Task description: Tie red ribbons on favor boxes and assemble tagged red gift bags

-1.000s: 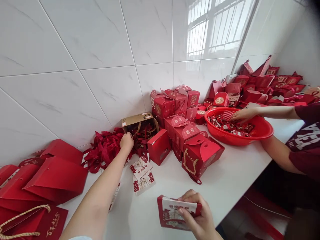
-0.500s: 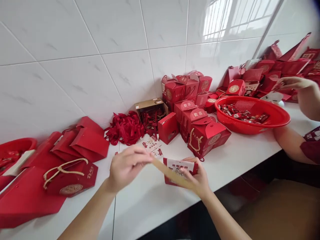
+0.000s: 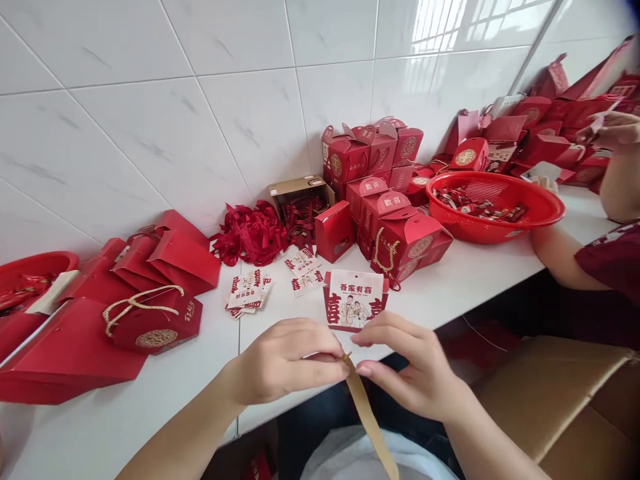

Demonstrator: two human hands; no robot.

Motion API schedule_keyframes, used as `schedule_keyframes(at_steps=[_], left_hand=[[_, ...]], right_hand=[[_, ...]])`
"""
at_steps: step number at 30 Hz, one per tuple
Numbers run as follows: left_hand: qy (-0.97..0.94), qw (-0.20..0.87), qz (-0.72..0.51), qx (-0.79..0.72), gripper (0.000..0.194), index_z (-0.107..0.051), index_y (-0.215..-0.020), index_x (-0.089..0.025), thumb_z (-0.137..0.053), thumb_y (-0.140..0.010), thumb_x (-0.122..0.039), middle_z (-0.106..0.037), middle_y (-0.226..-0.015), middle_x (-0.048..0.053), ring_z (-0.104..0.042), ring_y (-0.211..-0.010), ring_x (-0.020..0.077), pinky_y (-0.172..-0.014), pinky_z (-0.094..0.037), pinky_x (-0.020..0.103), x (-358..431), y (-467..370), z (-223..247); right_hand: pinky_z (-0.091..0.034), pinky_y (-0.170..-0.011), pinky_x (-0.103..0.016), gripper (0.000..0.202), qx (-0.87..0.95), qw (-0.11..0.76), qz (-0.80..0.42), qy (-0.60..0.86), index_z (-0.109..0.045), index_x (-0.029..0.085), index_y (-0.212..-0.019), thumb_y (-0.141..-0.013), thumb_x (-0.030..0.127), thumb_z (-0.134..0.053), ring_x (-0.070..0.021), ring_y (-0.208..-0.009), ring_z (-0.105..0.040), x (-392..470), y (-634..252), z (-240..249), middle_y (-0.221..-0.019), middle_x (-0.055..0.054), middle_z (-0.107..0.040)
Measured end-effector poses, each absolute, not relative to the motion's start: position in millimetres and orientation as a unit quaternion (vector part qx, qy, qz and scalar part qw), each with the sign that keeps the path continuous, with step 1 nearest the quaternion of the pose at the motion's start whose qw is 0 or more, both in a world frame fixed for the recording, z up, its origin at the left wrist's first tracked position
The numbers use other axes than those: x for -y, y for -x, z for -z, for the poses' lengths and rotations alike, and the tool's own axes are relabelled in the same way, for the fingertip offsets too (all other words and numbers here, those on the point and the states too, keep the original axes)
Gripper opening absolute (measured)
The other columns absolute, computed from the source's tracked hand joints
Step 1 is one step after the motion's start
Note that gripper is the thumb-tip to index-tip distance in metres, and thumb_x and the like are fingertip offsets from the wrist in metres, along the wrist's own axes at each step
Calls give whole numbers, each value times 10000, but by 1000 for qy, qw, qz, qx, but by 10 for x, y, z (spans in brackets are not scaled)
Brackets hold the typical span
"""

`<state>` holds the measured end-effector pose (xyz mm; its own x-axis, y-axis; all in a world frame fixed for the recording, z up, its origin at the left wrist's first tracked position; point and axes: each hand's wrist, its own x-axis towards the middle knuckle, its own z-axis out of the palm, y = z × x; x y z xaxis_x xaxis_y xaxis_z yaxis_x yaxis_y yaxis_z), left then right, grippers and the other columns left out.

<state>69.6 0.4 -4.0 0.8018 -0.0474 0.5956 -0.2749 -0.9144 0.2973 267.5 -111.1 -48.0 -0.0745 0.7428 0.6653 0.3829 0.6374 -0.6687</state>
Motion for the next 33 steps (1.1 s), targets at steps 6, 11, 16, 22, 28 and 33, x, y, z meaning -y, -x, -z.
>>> schedule_keyframes(at_steps=[6,11,16,22,28,33], left_hand=[[-944,138,-284,94,204,-686,-953,-172,-502,-957,-84,-713,-798,57,-685,-762,159,-698,-571,252,36,-778,68],[-956,87,-247,129,201,-661,-959,-137,-466,-961,-91,-682,-780,66,-651,-721,159,-666,-558,255,-41,-842,248],[-959,138,-202,142,254,-659,-1118,-192,-464,-964,-142,-706,-882,63,-669,-781,161,-741,-569,243,-133,-880,443],[-958,167,-195,128,314,-672,-1127,-245,-445,-958,-110,-734,-950,38,-702,-858,144,-808,-562,189,-219,-844,578],[-952,84,-265,127,246,-675,-1095,-174,-484,-952,-113,-746,-997,45,-711,-922,146,-916,-539,205,-228,-843,698],[-946,32,-318,53,126,-618,-970,-150,-515,-939,-85,-732,-828,30,-722,-763,149,-785,-575,225,-29,-1013,601]], right_hand=[[-460,-585,-215,126,604,556,-291,491,-659,159,-769,-887,197,-635,-113,-621,-581,1140,-2447,652,-677,-19,-654],[-441,-546,-191,67,538,567,-319,536,-674,162,-738,-801,149,-653,-101,-586,-573,1155,-2424,786,-651,-1,-656],[-439,-547,-205,75,534,587,-279,540,-658,184,-681,-745,144,-660,-113,-590,-575,1171,-2472,849,-632,11,-629],[-493,-570,-221,75,544,618,-219,524,-637,208,-691,-762,189,-622,-124,-581,-588,1201,-2449,931,-638,1,-634],[-532,-612,-246,96,534,626,-169,542,-663,199,-759,-833,225,-607,-146,-625,-626,1219,-2419,1023,-685,-36,-675],[-557,-622,-255,216,508,656,-169,532,-692,176,-1047,-846,242,-652,-179,-791,-667,1270,-2340,1097,-947,-109,-708]])
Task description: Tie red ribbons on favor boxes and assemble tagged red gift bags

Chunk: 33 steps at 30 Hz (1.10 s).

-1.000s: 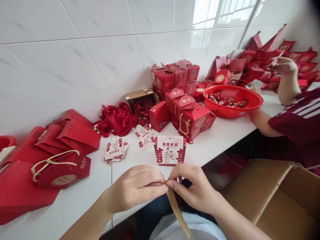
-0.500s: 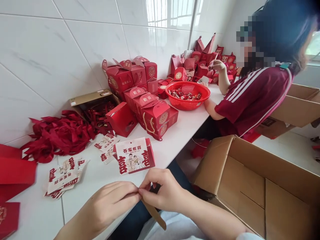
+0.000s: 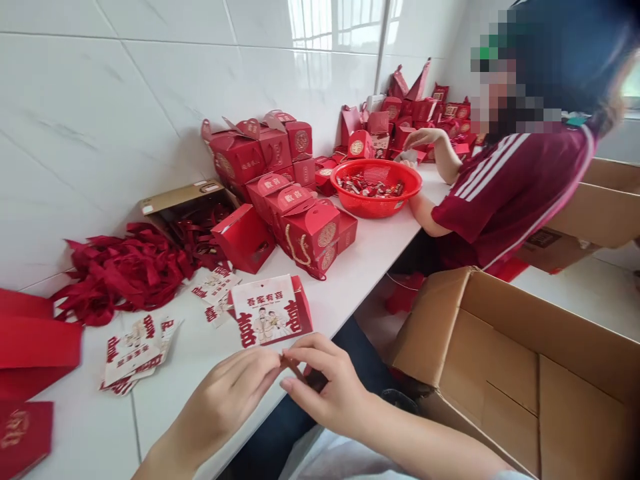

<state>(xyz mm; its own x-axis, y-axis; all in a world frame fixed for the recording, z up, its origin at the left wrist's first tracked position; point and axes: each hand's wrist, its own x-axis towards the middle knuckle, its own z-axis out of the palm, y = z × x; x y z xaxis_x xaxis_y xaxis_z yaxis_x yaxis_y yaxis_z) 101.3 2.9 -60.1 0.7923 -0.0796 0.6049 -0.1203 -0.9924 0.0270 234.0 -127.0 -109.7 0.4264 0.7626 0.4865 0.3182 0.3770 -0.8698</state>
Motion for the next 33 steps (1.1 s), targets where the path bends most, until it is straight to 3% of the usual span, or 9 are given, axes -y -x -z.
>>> schedule_keyframes(at_steps=[3,6,11,17,23,28,31,33], left_hand=[[-940,76,-331,-21,87,-562,-972,-166,-493,-960,-114,-712,-818,29,-718,-737,139,-710,-588,213,94,-1054,622],[-923,99,-366,-62,110,-542,-1054,-165,-534,-948,-138,-713,-849,44,-724,-767,153,-726,-606,234,173,-1033,730],[-876,159,-450,-75,264,-536,-1104,-195,-624,-876,-96,-718,-852,65,-721,-765,176,-720,-622,270,258,-965,895],[-871,107,-478,-43,290,-541,-1069,-173,-628,-834,-27,-719,-788,80,-714,-711,193,-646,-622,274,287,-914,1007],[-877,86,-472,-33,241,-570,-994,-171,-650,-819,-27,-728,-799,86,-723,-723,203,-640,-623,283,201,-907,1090],[-879,103,-465,-19,215,-572,-1053,-204,-684,-870,-189,-724,-830,55,-723,-729,185,-667,-626,292,203,-924,1067],[-873,107,-476,-8,493,-548,-1126,-201,-740,-785,-501,-699,-875,77,-713,-764,215,-695,-629,349,173,-891,1068],[-850,135,-505,-66,494,-545,-1138,-207,-723,-798,-518,-666,-920,84,-686,-833,227,-740,-615,386,106,-856,1060]], right_hand=[[-563,-614,-245,300,490,667,-164,537,-645,207,-1130,-831,216,-673,-156,-734,-671,1287,-2297,1167,-973,-82,-724],[-547,-583,-242,168,484,658,-169,552,-674,217,-1009,-844,190,-670,-129,-604,-629,1292,-2309,1184,-796,-27,-723],[-564,-618,-261,55,494,660,-270,497,-697,207,-903,-854,229,-685,-154,-691,-662,1289,-2379,1094,-804,-51,-713],[-524,-575,-226,118,401,635,-444,489,-639,193,-791,-759,257,-732,-125,-635,-617,1244,-2361,1086,-760,-24,-672],[-457,-533,-202,106,351,611,-496,508,-691,172,-730,-672,220,-766,-104,-590,-565,1199,-2384,1145,-667,2,-631],[-449,-530,-218,191,350,588,-551,476,-741,176,-692,-672,343,-832,-97,-551,-520,1262,-2446,1177,-610,13,-595],[-483,-572,-237,192,359,609,-526,473,-747,191,-791,-753,373,-795,-120,-604,-565,1327,-2490,1168,-687,-14,-645],[-517,-637,-270,133,396,638,-447,485,-747,212,-859,-826,342,-741,-153,-690,-615,1354,-2546,1142,-766,-44,-685]])
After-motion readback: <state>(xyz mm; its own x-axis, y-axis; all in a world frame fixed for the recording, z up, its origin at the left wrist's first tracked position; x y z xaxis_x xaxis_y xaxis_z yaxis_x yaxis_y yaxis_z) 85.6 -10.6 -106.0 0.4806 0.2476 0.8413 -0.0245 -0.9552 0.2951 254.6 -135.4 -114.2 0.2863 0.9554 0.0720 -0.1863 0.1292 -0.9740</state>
